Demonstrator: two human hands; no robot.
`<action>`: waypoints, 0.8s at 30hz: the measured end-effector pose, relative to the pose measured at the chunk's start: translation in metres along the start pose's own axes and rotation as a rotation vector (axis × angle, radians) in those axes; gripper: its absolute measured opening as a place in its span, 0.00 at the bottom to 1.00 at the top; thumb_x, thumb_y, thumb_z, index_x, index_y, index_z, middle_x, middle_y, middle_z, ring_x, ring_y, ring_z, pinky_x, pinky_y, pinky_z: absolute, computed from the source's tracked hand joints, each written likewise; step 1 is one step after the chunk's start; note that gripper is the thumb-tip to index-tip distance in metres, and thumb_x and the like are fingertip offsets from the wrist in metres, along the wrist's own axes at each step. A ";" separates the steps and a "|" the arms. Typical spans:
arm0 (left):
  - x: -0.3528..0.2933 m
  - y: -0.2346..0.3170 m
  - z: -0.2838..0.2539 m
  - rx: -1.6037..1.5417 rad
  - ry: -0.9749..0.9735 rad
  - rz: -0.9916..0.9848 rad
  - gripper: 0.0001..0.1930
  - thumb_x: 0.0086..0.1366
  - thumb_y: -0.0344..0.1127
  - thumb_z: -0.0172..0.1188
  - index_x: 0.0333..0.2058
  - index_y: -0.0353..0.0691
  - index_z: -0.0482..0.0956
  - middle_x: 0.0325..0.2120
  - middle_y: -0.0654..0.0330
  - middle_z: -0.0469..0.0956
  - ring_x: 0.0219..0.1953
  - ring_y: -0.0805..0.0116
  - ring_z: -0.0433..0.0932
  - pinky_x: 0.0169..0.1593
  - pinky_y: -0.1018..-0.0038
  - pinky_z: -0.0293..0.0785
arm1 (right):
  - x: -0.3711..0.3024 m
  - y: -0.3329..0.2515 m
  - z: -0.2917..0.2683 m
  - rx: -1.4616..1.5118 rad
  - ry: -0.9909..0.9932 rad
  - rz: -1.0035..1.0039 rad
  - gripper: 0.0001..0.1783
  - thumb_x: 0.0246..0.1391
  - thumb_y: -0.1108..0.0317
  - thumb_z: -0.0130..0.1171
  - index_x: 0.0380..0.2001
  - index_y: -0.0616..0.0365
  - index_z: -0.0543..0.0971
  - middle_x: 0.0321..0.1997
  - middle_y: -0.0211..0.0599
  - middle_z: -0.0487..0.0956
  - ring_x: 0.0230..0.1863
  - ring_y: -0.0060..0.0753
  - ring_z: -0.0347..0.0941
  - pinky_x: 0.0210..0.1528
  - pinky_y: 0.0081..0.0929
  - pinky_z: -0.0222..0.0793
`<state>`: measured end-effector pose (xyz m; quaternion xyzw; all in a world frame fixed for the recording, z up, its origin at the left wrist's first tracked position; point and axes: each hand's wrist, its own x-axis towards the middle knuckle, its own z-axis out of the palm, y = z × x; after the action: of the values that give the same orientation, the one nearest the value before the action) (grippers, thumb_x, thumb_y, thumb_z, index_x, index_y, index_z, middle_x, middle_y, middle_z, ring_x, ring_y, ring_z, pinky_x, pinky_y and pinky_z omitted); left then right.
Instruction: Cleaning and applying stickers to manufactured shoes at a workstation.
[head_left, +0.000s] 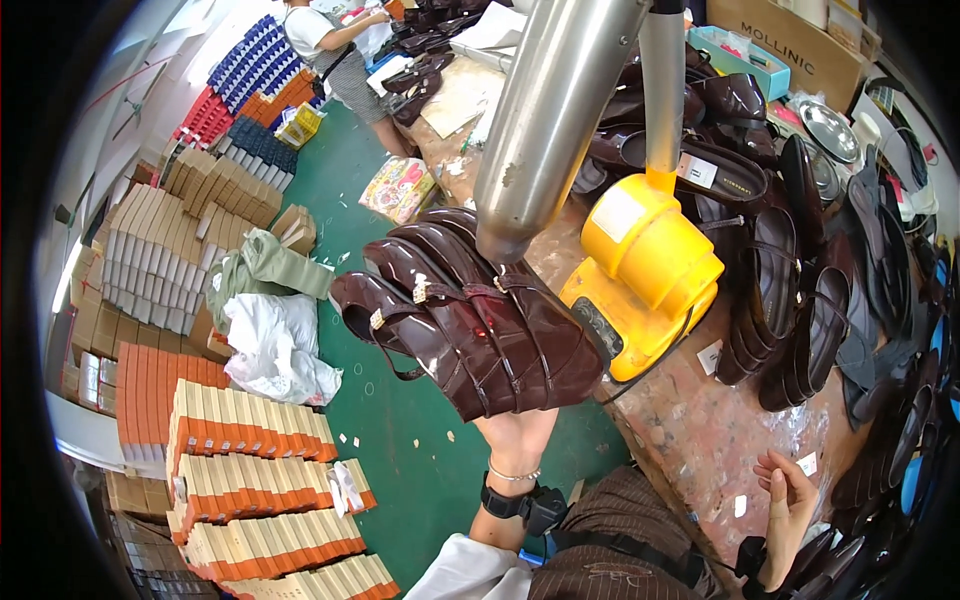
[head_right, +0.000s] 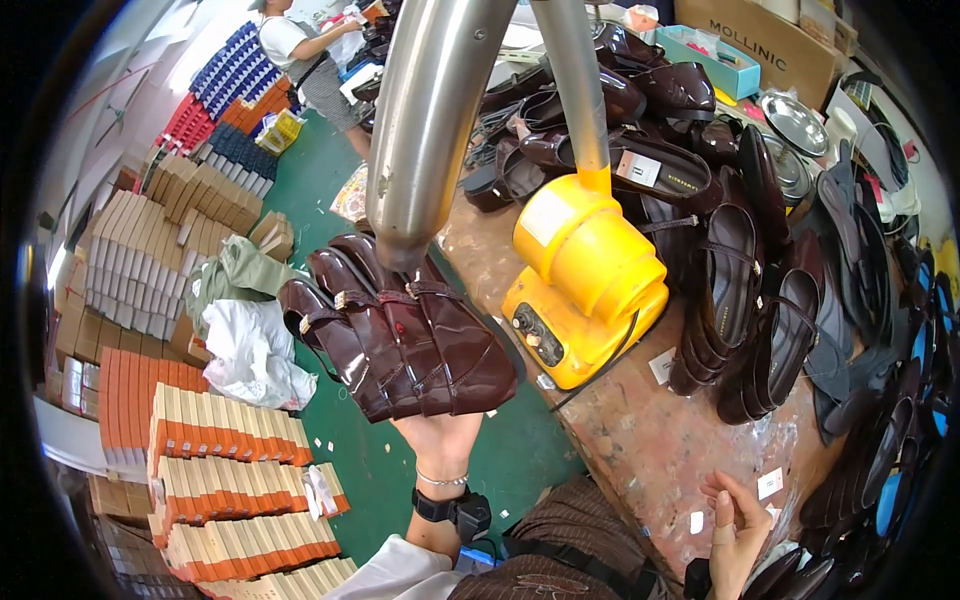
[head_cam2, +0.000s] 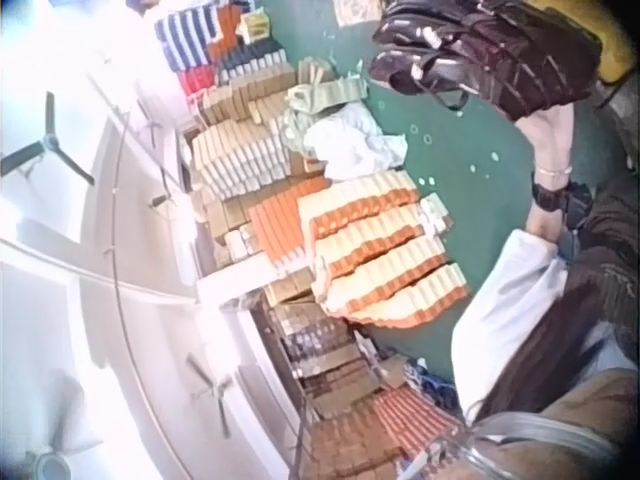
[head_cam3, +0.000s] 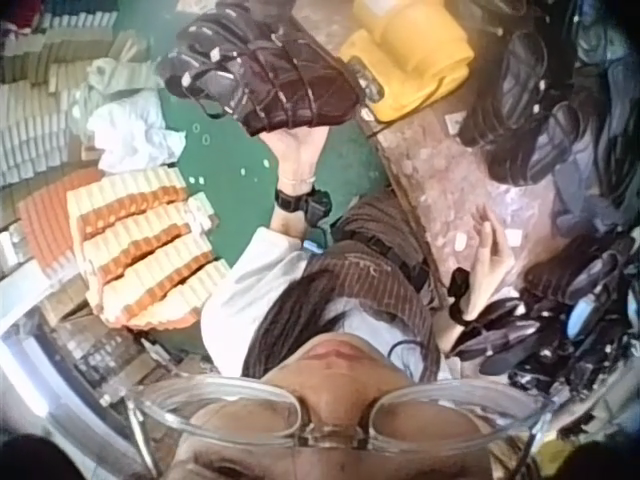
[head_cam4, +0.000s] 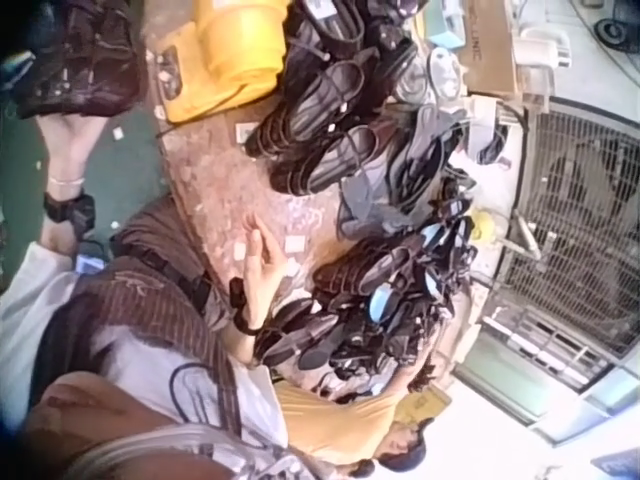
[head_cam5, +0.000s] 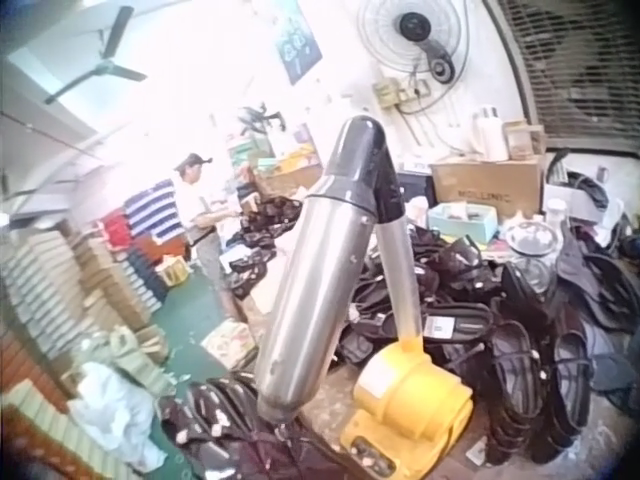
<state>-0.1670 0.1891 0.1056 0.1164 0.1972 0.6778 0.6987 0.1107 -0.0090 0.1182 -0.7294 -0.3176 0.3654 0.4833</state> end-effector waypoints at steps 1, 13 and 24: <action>0.000 0.001 0.000 0.028 0.028 0.018 0.38 0.64 0.68 0.43 0.65 0.50 0.61 0.65 0.62 0.62 0.67 0.57 0.59 0.69 0.53 0.51 | 0.001 0.001 0.000 0.000 -0.001 -0.008 0.19 0.64 0.62 0.54 0.49 0.68 0.77 0.43 0.44 0.82 0.43 0.33 0.79 0.45 0.26 0.73; -0.001 0.006 0.003 -0.278 -0.172 0.075 0.37 0.62 0.64 0.49 0.64 0.49 0.64 0.64 0.60 0.63 0.66 0.56 0.59 0.69 0.51 0.49 | 0.000 0.002 -0.002 -0.059 0.002 -0.018 0.19 0.64 0.61 0.55 0.49 0.67 0.78 0.43 0.44 0.82 0.42 0.32 0.79 0.45 0.26 0.73; -0.023 0.010 0.016 -0.030 0.059 0.293 0.33 0.62 0.56 0.54 0.62 0.45 0.65 0.60 0.54 0.67 0.62 0.53 0.65 0.66 0.48 0.56 | -0.018 -0.005 0.000 -0.127 0.075 0.016 0.14 0.60 0.70 0.55 0.43 0.71 0.79 0.40 0.45 0.83 0.44 0.33 0.80 0.47 0.25 0.73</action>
<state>-0.1687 0.1685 0.1268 0.1135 0.1881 0.7786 0.5878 0.1010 -0.0220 0.1265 -0.7744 -0.3159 0.3208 0.4446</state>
